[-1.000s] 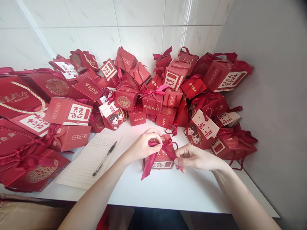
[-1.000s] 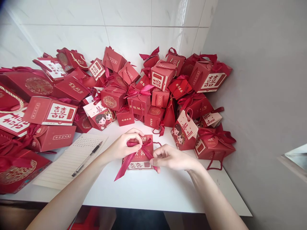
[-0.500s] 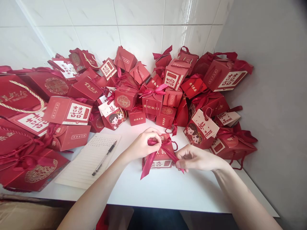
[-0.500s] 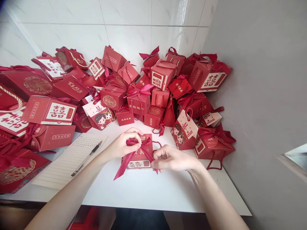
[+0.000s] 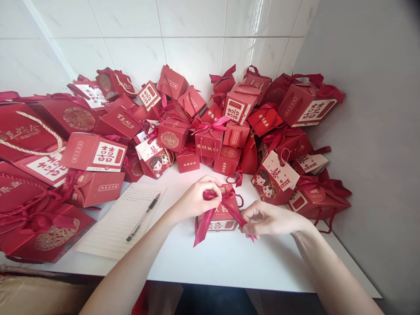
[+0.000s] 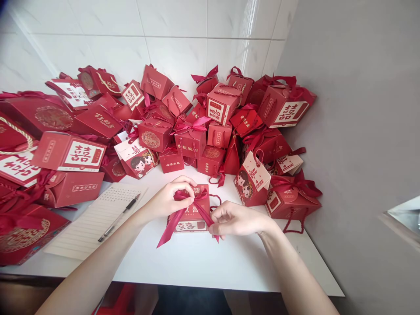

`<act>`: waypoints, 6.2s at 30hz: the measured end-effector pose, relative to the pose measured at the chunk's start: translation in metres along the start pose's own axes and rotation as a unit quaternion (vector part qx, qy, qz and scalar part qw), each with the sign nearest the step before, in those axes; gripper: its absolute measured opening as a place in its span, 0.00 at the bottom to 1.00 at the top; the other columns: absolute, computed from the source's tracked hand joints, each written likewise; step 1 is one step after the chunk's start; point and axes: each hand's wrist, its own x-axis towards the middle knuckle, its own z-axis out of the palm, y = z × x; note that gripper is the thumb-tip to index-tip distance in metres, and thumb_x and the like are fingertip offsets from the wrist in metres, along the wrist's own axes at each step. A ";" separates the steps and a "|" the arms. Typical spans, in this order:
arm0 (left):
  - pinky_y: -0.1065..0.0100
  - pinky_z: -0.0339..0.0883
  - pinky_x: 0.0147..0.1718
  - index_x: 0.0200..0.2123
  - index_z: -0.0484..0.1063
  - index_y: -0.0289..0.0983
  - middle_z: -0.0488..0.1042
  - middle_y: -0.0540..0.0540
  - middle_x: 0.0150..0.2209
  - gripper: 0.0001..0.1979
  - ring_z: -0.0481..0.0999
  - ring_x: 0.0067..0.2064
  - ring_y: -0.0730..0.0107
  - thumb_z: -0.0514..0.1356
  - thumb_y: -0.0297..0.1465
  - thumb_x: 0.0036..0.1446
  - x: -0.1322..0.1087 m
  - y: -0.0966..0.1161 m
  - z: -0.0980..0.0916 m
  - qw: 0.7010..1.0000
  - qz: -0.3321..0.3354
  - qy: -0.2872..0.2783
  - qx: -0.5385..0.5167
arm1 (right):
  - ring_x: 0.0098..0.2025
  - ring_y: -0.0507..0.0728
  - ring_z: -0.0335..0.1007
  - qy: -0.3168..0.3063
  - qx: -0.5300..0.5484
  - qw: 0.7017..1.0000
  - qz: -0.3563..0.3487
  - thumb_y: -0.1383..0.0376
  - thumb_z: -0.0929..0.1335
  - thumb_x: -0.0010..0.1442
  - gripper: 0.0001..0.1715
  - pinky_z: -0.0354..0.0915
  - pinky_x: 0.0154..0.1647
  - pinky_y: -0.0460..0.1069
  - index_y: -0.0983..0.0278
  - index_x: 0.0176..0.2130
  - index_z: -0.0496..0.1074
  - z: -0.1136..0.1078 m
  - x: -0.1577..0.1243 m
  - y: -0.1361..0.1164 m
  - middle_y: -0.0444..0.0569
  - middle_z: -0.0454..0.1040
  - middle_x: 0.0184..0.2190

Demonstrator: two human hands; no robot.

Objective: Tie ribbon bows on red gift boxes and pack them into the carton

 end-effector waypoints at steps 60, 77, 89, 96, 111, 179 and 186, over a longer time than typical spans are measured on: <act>0.68 0.57 0.29 0.21 0.58 0.38 0.60 0.54 0.22 0.14 0.64 0.27 0.71 0.55 0.38 0.54 -0.004 0.006 -0.016 0.987 -0.142 0.069 0.010 | 0.19 0.50 0.54 0.370 0.022 0.929 -0.003 0.47 0.61 0.56 0.26 0.51 0.24 0.48 0.62 0.18 0.57 0.020 0.042 0.001 0.41 0.61 0.15; 0.71 0.57 0.28 0.23 0.52 0.39 0.58 0.56 0.21 0.15 0.63 0.26 0.73 0.49 0.39 0.58 0.001 -0.009 0.021 0.965 -0.167 0.202 -0.016 | 0.26 0.51 0.55 0.416 0.115 0.896 -0.101 0.56 0.64 0.55 0.16 0.53 0.30 0.47 0.62 0.24 0.58 0.012 0.046 0.022 0.40 0.60 0.22; 0.71 0.57 0.27 0.22 0.53 0.40 0.59 0.55 0.20 0.15 0.63 0.25 0.73 0.49 0.38 0.59 0.002 -0.012 0.024 0.963 -0.158 0.219 -0.009 | 0.23 0.50 0.52 0.409 0.270 0.865 -0.110 0.53 0.66 0.48 0.20 0.54 0.25 0.46 0.61 0.22 0.54 0.014 0.054 0.023 0.41 0.55 0.21; 0.70 0.59 0.29 0.22 0.59 0.39 0.64 0.53 0.21 0.17 0.67 0.27 0.70 0.52 0.43 0.56 0.005 -0.014 0.015 0.974 -0.151 0.154 -0.072 | 0.23 0.50 0.49 0.398 0.232 0.882 -0.103 0.52 0.68 0.48 0.22 0.50 0.25 0.46 0.62 0.19 0.56 0.004 0.047 0.030 0.40 0.54 0.19; 0.70 0.61 0.28 0.23 0.63 0.36 0.67 0.52 0.22 0.15 0.68 0.26 0.71 0.58 0.42 0.50 0.010 -0.022 0.014 0.954 -0.180 0.141 -0.196 | 0.21 0.48 0.49 0.404 0.215 0.886 -0.079 0.45 0.70 0.46 0.29 0.49 0.25 0.46 0.62 0.19 0.55 0.005 0.050 0.027 0.38 0.56 0.17; 0.71 0.60 0.25 0.21 0.65 0.35 0.61 0.54 0.19 0.16 0.64 0.22 0.76 0.63 0.42 0.45 0.012 -0.018 0.003 0.920 -0.237 0.054 -0.306 | 0.44 0.58 0.69 0.460 -0.302 0.746 -0.374 0.58 0.70 0.55 0.22 0.69 0.43 0.55 0.63 0.48 0.66 0.020 0.023 0.016 0.54 0.71 0.41; 0.73 0.54 0.20 0.17 0.62 0.35 0.60 0.55 0.16 0.11 0.58 0.17 0.80 0.60 0.34 0.43 0.013 -0.033 -0.020 0.911 -0.304 0.063 -0.272 | 0.64 0.68 0.50 0.330 -0.214 0.906 -0.157 0.48 0.74 0.44 0.61 0.55 0.60 0.65 0.61 0.65 0.41 -0.010 0.026 0.041 0.64 0.52 0.61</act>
